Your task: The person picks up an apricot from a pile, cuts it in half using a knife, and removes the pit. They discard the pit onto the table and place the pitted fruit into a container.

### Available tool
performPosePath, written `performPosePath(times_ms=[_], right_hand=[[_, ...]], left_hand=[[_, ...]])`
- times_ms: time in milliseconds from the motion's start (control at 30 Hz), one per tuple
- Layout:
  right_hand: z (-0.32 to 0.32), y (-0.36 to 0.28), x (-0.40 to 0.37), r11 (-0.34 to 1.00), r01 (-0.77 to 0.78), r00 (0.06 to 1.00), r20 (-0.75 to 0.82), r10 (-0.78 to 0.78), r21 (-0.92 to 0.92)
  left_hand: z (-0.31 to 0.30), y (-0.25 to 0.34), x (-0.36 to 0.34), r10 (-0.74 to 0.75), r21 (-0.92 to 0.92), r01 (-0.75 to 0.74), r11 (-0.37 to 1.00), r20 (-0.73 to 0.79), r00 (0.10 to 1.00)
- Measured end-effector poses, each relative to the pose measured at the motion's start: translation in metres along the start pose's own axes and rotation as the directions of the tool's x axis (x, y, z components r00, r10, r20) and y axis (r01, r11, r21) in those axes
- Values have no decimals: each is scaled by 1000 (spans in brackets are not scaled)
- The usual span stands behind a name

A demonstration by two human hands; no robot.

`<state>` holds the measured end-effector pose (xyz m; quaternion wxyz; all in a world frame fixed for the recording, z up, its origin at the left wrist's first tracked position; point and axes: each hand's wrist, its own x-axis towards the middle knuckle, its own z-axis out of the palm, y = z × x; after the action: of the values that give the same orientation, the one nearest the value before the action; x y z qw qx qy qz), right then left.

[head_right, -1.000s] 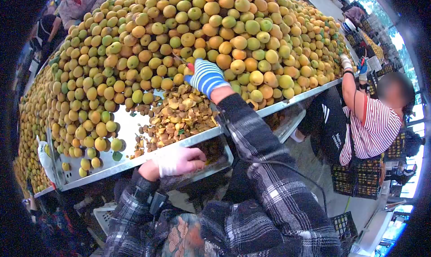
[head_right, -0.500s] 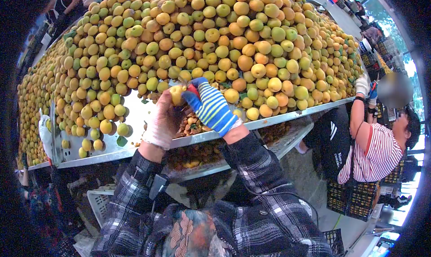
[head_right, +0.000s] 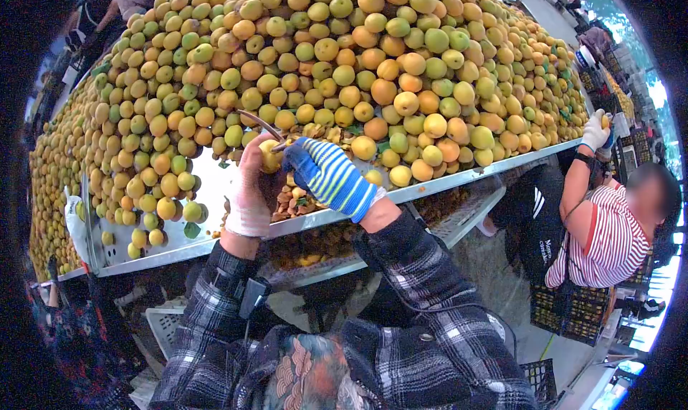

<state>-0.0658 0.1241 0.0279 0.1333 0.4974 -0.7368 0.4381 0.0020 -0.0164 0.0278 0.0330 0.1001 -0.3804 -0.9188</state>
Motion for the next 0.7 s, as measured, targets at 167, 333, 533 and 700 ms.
performPosePath(times_ms=[167,333,533,700], right_hand=[[6,-8,-9,930,-363,929,-101,356,-64],[9,-18,-9,861,-508,858,-102,504,-24],[18,-22,-8,813,-575,818,-79,569,-93],[14,-12,-5,473,-810,565,248,787,345]], left_hand=[[2,-11,2,55,-13,-55,998,5,998],[4,-22,0,95,19,-95,995,3,995],[13,-24,-5,197,239,-172,956,-85,977],[13,-18,-3,328,463,-266,845,-56,943]])
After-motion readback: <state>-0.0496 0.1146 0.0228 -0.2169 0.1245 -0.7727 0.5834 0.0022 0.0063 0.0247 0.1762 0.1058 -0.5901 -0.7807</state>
